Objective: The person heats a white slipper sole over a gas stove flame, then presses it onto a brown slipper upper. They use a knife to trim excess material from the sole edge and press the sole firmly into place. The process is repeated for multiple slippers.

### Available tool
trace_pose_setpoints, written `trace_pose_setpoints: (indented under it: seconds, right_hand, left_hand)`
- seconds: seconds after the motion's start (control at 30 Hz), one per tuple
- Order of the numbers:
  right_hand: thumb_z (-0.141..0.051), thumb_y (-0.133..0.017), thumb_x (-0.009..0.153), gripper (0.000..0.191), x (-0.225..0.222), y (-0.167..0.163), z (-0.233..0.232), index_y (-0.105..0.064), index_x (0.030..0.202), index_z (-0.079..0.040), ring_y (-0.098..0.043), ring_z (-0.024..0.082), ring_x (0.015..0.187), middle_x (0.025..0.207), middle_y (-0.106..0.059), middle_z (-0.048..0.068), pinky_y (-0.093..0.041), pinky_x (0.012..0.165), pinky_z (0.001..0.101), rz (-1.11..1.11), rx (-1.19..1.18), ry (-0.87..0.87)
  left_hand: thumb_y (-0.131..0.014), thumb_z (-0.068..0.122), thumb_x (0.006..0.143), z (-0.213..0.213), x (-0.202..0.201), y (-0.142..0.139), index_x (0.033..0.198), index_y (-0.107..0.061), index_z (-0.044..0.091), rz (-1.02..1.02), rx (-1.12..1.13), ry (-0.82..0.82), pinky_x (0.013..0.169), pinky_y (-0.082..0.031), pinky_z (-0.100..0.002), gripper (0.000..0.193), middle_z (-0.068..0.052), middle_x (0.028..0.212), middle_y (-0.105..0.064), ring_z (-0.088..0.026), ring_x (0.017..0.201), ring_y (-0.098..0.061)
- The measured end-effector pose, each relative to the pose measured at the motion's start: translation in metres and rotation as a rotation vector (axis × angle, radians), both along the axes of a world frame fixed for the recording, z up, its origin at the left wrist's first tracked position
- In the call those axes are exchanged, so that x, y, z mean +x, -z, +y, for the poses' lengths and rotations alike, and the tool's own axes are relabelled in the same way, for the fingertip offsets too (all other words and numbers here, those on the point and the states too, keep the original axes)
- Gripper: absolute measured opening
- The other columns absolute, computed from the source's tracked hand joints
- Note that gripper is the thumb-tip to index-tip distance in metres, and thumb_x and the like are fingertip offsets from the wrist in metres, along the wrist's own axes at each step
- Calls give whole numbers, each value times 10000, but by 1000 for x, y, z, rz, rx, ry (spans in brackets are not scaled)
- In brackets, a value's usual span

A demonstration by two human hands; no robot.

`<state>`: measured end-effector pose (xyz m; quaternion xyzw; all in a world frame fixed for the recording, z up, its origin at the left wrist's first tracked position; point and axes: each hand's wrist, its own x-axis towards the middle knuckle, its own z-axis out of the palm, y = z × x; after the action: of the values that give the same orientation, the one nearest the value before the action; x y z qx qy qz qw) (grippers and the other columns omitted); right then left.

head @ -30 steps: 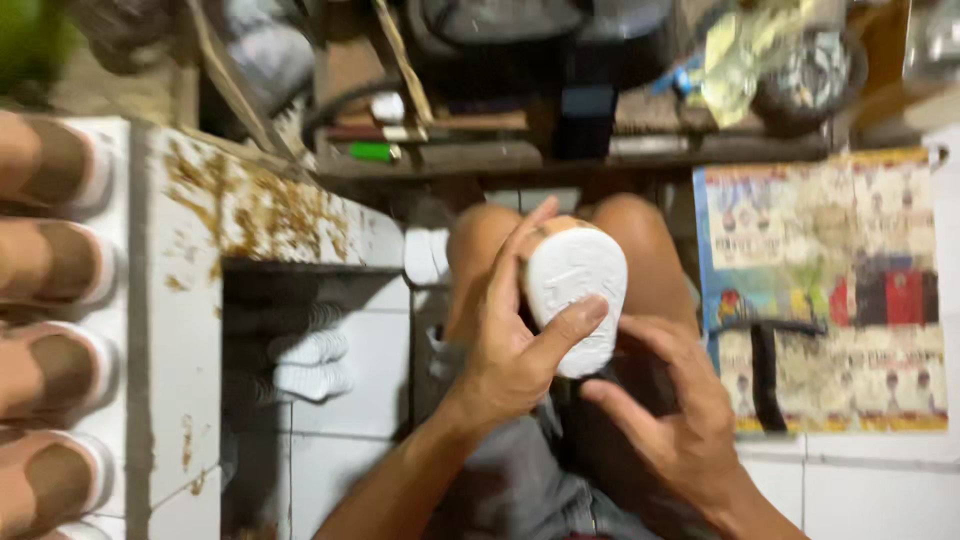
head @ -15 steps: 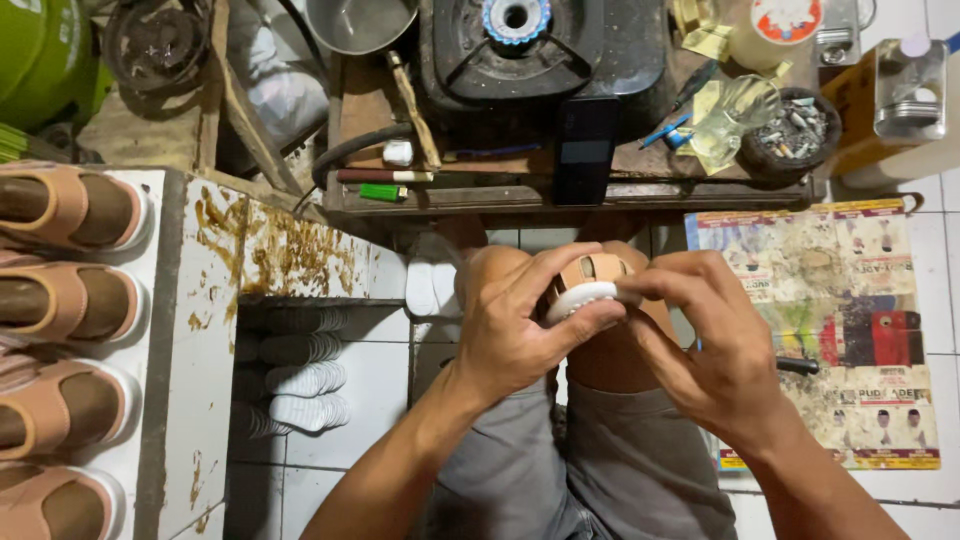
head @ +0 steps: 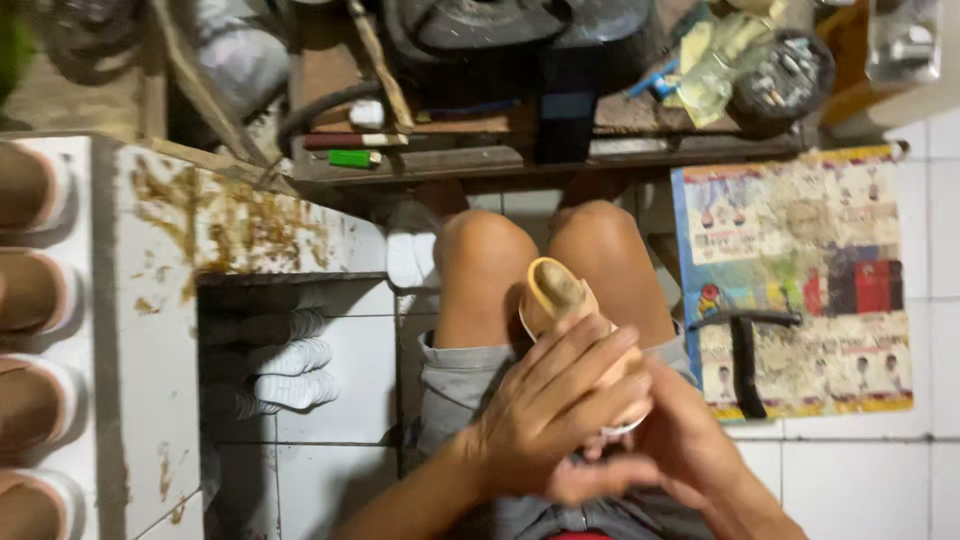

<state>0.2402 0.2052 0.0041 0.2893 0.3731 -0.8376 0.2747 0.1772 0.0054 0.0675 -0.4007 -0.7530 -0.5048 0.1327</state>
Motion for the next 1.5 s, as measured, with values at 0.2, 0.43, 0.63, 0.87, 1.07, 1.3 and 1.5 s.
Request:
trace_pose_setpoints:
  seconds: [0.2,0.43,0.63,0.87,1.07,1.3,1.5]
  right_hand:
    - [-150,-871,773,906,16,-19,-17,-396,1523,25,-624,237,1250,1365,-632,157,-481,1036,351,815,633,-351]
    - [-38,-770,828,631,-5,-51,-18,-564,1419,46,-706,225,1094,1213,-707,164,-551,981,311,938,780,-292]
    - [-5,-748,814,399,-23,-74,-10,-690,1207,35,-740,189,934,1047,-756,125,-569,816,285,988,907,-358]
    - [-40,-770,778,384,-34,-91,-10,-695,1153,-5,-765,173,850,1008,-764,100,-594,750,286,1072,1028,-491]
    - [-46,-768,772,311,-33,-85,-2,-734,1081,-36,-781,132,790,932,-784,65,-610,689,258,1032,1046,-580]
    - [-53,-757,768,282,-33,-68,4,-741,1047,-16,-757,140,809,923,-785,65,-622,717,261,1007,979,-549]
    - [-40,-771,762,215,-25,-61,2,-754,971,3,-772,157,762,885,-776,86,-586,654,266,1069,1144,-500]
  left_hand:
    - [-705,519,939,-12,10,9,1539,-403,-30,-1416,1064,89,1103,-468,-369,868,-111,1308,-571,-219,1250,-578]
    - [-619,436,951,-28,37,18,1382,-448,24,-1505,965,35,940,-534,-365,621,-149,1166,-603,-233,1083,-626]
    - [-594,327,911,-17,42,4,1346,-461,31,-1642,960,53,799,-536,-330,543,-139,1099,-615,-201,982,-644]
    - [-578,200,865,-17,47,3,1333,-463,22,-1411,632,47,843,-535,-304,515,-116,1110,-617,-154,977,-614]
    - [-624,118,854,-18,49,3,1279,-468,12,-1405,480,48,822,-537,-297,465,-90,1079,-624,-123,944,-608]
    - [-691,152,834,-14,50,8,1231,-460,59,-1488,454,37,709,-580,-305,469,-75,1016,-650,-127,835,-674]
    - [-728,130,889,-12,49,12,1203,-505,23,-912,174,-36,882,-532,-287,400,-84,1054,-636,-113,966,-635]
